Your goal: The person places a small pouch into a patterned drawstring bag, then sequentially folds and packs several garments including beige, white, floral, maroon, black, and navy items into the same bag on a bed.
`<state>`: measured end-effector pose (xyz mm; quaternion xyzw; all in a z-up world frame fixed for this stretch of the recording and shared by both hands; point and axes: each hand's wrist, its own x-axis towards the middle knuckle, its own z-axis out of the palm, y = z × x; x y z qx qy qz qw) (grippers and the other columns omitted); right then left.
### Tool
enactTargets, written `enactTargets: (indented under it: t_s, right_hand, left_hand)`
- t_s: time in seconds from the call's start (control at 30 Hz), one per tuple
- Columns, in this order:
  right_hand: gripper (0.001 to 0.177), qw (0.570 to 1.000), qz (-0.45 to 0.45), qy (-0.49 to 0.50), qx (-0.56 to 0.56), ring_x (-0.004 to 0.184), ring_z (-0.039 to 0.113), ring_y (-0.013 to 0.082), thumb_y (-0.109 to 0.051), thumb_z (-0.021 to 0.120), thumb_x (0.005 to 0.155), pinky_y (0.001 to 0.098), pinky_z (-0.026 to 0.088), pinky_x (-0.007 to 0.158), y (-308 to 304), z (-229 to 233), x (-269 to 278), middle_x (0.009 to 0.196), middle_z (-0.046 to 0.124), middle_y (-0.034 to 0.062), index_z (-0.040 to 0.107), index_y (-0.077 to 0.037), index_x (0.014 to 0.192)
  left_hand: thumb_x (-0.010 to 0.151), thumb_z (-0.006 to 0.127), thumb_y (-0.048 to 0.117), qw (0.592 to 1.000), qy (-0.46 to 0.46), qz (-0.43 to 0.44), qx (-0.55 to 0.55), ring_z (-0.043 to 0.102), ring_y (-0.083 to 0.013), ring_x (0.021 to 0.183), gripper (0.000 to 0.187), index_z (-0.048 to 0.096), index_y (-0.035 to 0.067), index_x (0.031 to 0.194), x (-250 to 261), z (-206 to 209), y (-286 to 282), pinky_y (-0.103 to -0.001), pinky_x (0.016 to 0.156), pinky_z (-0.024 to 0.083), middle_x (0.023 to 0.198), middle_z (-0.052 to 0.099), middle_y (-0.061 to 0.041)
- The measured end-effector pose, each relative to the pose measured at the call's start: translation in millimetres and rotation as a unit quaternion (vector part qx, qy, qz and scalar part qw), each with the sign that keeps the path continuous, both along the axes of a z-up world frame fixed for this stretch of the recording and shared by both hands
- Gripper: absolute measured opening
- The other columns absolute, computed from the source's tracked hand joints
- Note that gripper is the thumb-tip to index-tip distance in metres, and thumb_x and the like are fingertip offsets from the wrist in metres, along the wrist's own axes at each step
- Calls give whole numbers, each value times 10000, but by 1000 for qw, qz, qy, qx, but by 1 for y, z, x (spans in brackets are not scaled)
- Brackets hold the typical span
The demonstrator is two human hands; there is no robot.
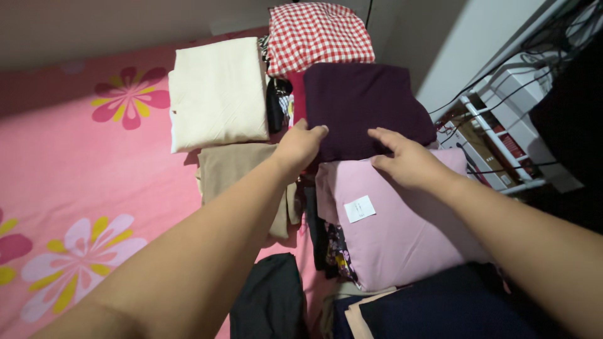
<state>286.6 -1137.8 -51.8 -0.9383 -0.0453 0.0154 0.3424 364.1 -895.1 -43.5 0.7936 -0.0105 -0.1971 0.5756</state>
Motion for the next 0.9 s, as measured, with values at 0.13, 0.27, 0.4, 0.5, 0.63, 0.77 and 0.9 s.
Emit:
enactTargets:
  t_s: [0.13,0.27,0.4,0.5,0.63,0.77,0.9]
  right_hand:
    - [609,1000,5,-26,3,1417,501,292,-156,716,875,360,383,1153,1,-6,3,1528,524,179,531,-44,1445]
    - [614,985,-86,58,140,1346,583,250,-114,694,863,332,469,1088,11,-5,2,1454,592,177,531,-55,1452]
    - [491,929,-161,73,326,1139,640,197,-61,670,867,331,522,970,23,-2,-5,1290,648,147,612,-22,1353]
    - [376,900,-226,78,364,978,661,148,-89,651,888,296,511,859,24,7,-5,1112,707,101,665,-6,1254]
    - [445,839,-307,177,413,860,659,270,-316,534,1014,425,559,804,20,28,-2,946,670,145,606,74,1215]
    - [839,722,-266,321,552,1000,679,356,-634,340,976,458,525,916,32,48,-6,1077,714,274,593,114,1259]
    - [868,639,-243,251,685,1198,673,358,-712,331,894,522,505,1048,49,60,-14,1283,700,199,586,-6,1329]
  left_hand:
    - [880,702,501,1000,6,30,3,601,-300,1231,795,492,-56,1407,13,-13,-9,-397,1007,487,1336,600,-218]
    - [808,742,519,999,13,41,8,639,-273,1185,858,488,-53,1396,14,-18,-23,-387,985,520,1290,638,-210]
    - [818,734,440,999,-5,46,-22,668,-256,1097,739,523,-34,1345,15,-11,-35,-386,901,539,1216,670,-190]
    - [838,684,393,995,34,65,-74,694,-280,969,630,532,-12,1297,15,2,-41,-427,784,571,1121,692,-193]
    - [874,650,313,966,118,81,-216,667,-272,914,485,549,11,1241,8,20,-44,-470,739,575,1071,670,-158]
    - [902,619,232,899,168,60,-401,699,-264,928,376,568,-7,1188,-1,35,-41,-470,787,605,1042,700,-131]
    - [910,619,211,862,169,8,-477,697,-305,963,341,607,-42,1138,-12,45,-31,-473,822,604,1050,696,-147]
